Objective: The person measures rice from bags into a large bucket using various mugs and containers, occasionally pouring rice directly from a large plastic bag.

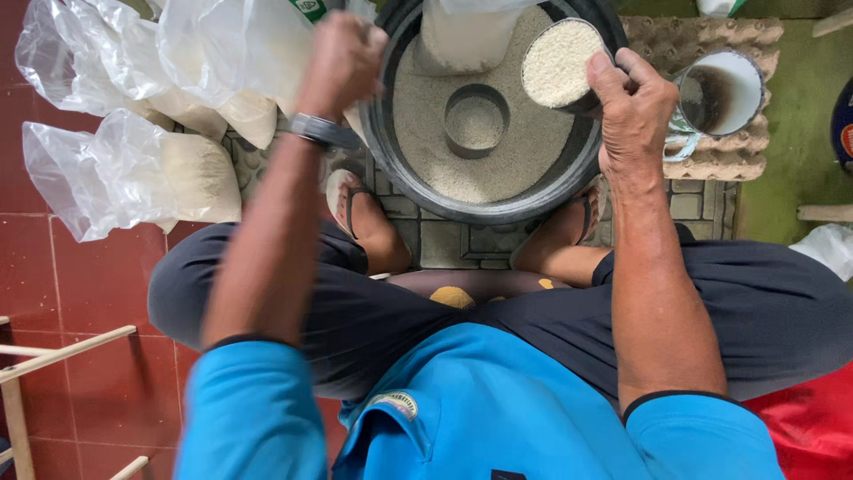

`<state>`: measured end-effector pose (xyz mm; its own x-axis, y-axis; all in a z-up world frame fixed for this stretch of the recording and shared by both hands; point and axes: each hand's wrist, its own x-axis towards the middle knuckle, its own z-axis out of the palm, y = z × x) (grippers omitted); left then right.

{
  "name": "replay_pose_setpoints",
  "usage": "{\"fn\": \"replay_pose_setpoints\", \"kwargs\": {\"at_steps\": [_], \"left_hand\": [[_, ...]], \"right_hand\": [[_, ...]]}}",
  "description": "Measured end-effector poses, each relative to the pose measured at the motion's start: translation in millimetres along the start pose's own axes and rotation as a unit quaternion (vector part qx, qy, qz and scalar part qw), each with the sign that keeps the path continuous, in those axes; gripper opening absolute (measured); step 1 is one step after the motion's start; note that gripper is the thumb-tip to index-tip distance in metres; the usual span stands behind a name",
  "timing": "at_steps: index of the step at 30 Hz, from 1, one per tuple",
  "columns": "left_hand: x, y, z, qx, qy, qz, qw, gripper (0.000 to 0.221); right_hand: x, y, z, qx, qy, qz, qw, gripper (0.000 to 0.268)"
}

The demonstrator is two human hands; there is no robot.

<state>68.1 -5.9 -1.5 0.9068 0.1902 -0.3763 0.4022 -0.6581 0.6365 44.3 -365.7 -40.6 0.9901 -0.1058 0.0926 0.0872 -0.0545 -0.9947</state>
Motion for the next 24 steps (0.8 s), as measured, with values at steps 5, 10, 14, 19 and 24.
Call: {"fn": "replay_pose_setpoints", "kwargs": {"at_steps": [5,10,14,19,24], "left_hand": [[-42,1,-94,0.082,-0.053,0.154,0.983,0.028],[-68,-34,-134,0.075,-0.058,0.203,0.975,0.031],[-75,-58,-151,0.066,-0.022,0.148,0.986,0.027],[-74,-75,-149,0.047,-0.024,0.168,0.984,0.033],[-73,-66,-143,0.05,-0.025,0.177,0.983,0.029]], "right_hand": [[8,10,5,-0.01,0.028,-0.013,0.999,0.067],[11,-5,11,-0.028,0.004,-0.059,0.998,0.049],[9,-17,15,-0.035,-0.011,-0.06,0.998,0.028],[3,-32,14,-0.071,-0.035,-0.075,0.994,0.044],[6,-39,20,-0.062,-0.024,-0.085,0.994,0.05]]}}
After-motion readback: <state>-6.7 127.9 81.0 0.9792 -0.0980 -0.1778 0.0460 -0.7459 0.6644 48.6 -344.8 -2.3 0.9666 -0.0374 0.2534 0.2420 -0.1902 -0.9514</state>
